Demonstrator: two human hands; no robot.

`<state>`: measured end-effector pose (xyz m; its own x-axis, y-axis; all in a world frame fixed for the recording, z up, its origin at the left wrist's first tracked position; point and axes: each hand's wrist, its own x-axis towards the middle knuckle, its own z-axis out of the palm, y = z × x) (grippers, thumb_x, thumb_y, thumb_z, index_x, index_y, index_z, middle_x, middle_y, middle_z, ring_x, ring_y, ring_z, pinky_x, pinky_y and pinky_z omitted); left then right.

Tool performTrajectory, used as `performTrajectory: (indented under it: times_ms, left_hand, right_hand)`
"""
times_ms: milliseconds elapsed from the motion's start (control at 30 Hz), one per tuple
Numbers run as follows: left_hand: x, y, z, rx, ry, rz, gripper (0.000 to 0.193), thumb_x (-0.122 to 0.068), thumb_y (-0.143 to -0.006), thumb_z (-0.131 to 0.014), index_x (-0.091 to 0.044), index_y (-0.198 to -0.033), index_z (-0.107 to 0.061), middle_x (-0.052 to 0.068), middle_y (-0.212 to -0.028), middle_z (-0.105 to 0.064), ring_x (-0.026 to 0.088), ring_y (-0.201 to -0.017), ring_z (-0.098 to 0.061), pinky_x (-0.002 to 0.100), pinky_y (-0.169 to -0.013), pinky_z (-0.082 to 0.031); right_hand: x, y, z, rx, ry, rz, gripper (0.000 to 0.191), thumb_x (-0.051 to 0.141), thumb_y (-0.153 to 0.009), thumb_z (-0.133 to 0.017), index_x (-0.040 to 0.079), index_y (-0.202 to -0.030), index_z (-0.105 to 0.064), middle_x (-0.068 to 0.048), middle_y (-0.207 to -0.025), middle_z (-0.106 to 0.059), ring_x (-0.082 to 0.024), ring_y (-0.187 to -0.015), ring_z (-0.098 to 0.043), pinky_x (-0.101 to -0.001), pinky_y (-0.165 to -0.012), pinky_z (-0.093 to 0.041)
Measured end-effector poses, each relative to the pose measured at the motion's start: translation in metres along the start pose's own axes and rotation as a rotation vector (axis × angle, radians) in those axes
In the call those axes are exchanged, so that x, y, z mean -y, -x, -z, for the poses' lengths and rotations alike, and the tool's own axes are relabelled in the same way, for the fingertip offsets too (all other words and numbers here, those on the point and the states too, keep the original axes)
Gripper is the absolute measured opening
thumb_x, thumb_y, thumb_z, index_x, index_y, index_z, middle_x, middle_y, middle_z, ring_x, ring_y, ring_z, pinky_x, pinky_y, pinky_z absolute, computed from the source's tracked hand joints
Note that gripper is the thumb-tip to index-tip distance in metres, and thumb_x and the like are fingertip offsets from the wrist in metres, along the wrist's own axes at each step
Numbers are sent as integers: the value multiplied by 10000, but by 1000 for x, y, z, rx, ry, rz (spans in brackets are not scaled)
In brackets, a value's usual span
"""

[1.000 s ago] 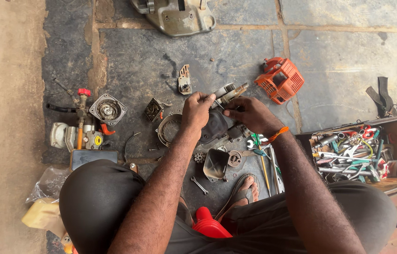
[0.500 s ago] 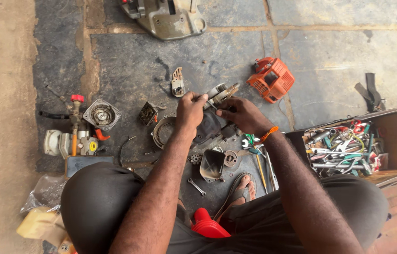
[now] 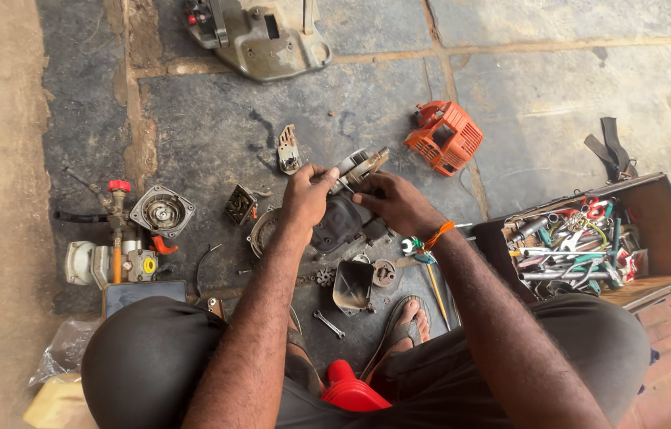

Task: The person sits on the floor and works on a small engine block, repeatedly inserting and removing a metal rod or tool to adjust internal components. The person handles the engine block with both hands, rotating it to access different parts while surrounded by disassembled engine pieces and tools.

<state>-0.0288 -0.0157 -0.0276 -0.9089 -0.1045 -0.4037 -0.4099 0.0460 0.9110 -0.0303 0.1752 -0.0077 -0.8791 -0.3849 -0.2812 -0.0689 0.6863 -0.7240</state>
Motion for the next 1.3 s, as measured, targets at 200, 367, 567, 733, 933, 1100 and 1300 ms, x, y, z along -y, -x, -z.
performTrajectory:
  times_ms: [200, 367, 567, 733, 933, 1100, 1300]
  left_hand:
    - [2, 2, 0, -28, -91, -67, 307, -323, -951, -707, -28, -1036, -691, 69, -967, -717, 183, -894, -685, 349, -775, -559]
    - [0, 1, 2, -30, -90, -6, 317, -349, -944, -703, -56, -1063, -700, 69, -971, -725, 178, -900, -697, 366, -789, -570]
    - [0, -1, 10, 65, -185, -127, 334, -368, -965, -688, -48, -1060, -697, 79, -978, -733, 201, -927, -691, 379, -807, -566]
    - [-2, -2, 9, -6, -226, -38, 336, -375, -979, -680, -62, -1101, -688, 72, -998, -720, 179, -933, -686, 384, -813, -553]
    - [0, -3, 15, 163, -108, -221, 309, -334, -962, -715, -47, -1071, -683, 59, -1008, -724, 167, -958, -678, 347, -837, -552]
    - [1, -2, 10, 68, -129, -60, 283, -322, -964, -694, -51, -1044, -677, 57, -966, -709, 166, -915, -682, 347, -795, -560]
    - [-3, 0, 12, 79, -123, -44, 278, -324, -953, -708, -62, -1044, -687, 59, -974, -703, 170, -918, -672, 352, -774, -565]
  right_hand:
    - [-1, -1, 0, -15, -4, 73, 393, 402, -976, -668, 39, -1123, -705, -85, -1045, -664, -192, -917, -665, -380, -784, -538]
    - [-3, -4, 0, 38, -24, -85, 423, 444, -976, -658, 67, -1159, -718, -81, -1011, -694, -182, -900, -673, -370, -788, -552]
    - [-2, -4, 0, 52, -37, -65, 424, 440, -963, -665, 68, -1160, -721, -53, -1053, -682, -155, -914, -676, -363, -785, -569]
    - [0, -5, 2, -6, 78, 40, 407, 417, -991, -674, 43, -1144, -724, -70, -1065, -676, -166, -942, -669, -368, -808, -554]
    - [1, -4, 0, 54, -108, -185, 417, 423, -960, -694, 50, -1145, -709, -110, -988, -714, -206, -873, -658, -394, -760, -561]
    - [0, -4, -2, 2, 14, -35, 419, 429, -963, -685, 54, -1146, -726, -67, -1074, -687, -168, -960, -671, -359, -821, -554]
    - [-3, -5, -2, 9, -27, -58, 426, 431, -958, -692, 55, -1156, -729, -86, -1051, -708, -195, -935, -675, -372, -800, -551]
